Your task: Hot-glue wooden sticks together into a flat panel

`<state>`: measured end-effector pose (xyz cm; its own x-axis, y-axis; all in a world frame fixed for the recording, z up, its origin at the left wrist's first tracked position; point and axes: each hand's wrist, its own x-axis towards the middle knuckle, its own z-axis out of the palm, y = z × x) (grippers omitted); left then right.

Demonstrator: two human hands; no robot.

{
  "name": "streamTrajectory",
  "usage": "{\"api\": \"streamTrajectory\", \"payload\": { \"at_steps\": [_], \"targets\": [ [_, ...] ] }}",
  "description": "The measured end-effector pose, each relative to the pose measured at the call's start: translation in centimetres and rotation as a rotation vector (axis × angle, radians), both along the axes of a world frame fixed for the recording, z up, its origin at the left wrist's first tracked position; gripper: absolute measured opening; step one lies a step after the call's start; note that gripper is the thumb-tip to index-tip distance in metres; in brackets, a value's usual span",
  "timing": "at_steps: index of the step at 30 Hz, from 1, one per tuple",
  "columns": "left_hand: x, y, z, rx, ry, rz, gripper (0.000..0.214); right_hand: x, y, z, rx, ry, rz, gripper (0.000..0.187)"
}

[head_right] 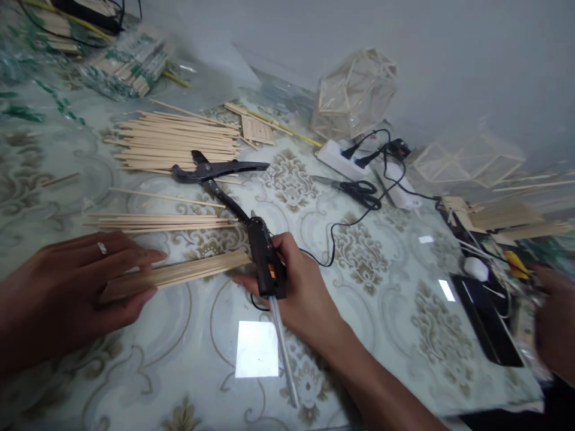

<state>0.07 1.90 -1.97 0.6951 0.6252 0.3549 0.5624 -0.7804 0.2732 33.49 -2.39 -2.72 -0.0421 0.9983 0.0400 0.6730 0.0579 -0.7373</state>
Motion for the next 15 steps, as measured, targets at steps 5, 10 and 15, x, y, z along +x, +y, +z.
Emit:
{"api": "streamTrajectory", "payload": {
  "at_steps": [5,10,15],
  "targets": [
    [-0.18,-0.15,-0.35,-0.054,-0.045,0.031,0.021,-1.12,0.08,-0.18,0.067,-0.050,-0.026,0.040],
    [-0.38,0.08,-0.03,-0.104,-0.015,0.023,0.020,-1.05,-0.01,-0.46,0.114,-0.065,-0.011,0.034],
    [-0.33,0.34,0.21,-0.128,-0.060,0.054,0.024,-0.83,0.08,-0.38,0.115,-0.013,-0.027,0.031]
  ]
}}
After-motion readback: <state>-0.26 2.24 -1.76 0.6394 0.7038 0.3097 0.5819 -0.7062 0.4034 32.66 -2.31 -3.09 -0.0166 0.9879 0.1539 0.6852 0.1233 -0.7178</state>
